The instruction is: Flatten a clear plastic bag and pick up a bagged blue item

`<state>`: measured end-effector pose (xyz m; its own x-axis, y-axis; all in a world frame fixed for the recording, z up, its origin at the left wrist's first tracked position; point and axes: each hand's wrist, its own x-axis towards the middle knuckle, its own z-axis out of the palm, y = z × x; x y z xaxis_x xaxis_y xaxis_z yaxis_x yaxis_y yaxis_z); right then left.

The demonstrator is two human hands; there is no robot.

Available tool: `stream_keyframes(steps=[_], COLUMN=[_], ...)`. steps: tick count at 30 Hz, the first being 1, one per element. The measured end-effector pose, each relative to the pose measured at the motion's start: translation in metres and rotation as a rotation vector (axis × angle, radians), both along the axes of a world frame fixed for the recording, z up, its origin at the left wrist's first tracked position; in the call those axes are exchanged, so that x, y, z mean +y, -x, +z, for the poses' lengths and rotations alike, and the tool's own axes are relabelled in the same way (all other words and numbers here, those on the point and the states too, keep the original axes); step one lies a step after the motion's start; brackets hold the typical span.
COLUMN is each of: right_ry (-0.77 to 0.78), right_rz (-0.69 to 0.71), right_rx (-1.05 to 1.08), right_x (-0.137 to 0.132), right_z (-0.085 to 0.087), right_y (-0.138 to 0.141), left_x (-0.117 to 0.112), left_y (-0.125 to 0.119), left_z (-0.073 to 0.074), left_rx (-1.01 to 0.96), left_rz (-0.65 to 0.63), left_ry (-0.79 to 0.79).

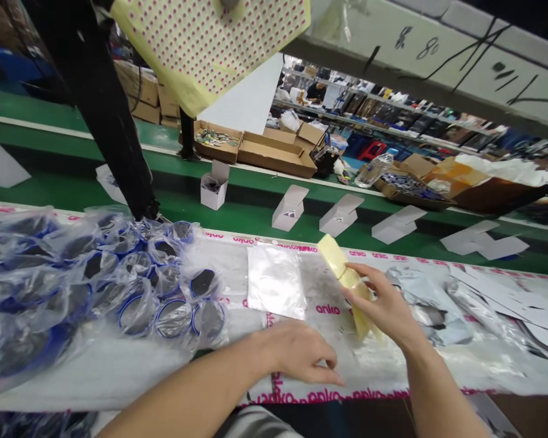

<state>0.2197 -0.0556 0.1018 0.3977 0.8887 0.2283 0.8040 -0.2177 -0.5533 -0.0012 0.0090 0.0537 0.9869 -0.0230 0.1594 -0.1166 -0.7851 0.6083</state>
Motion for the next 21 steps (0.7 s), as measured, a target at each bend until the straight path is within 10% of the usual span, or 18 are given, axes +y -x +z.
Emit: stream_keyframes(steps=[7, 15, 21], right_ry=[0.293, 0.288, 0.426], right_rz=[0.664, 0.77, 0.705], right_rx=[-0.01, -0.064, -0.236], right_x=[0.027, 0.054, 0.046], right_z=[-0.005, 0.01, -0.013], right_y=[0.056, 0.09, 0.092], left_x=[-0.023, -0.017, -0.017], left_y=[-0.002, -0.004, -0.005], left_z=[0.007, 0.017, 0.022], left_rx=[0.141, 0.3, 0.321], left_rz=[-0.244, -0.308, -0.333], left_ry=[0.026, 0.108, 0.159])
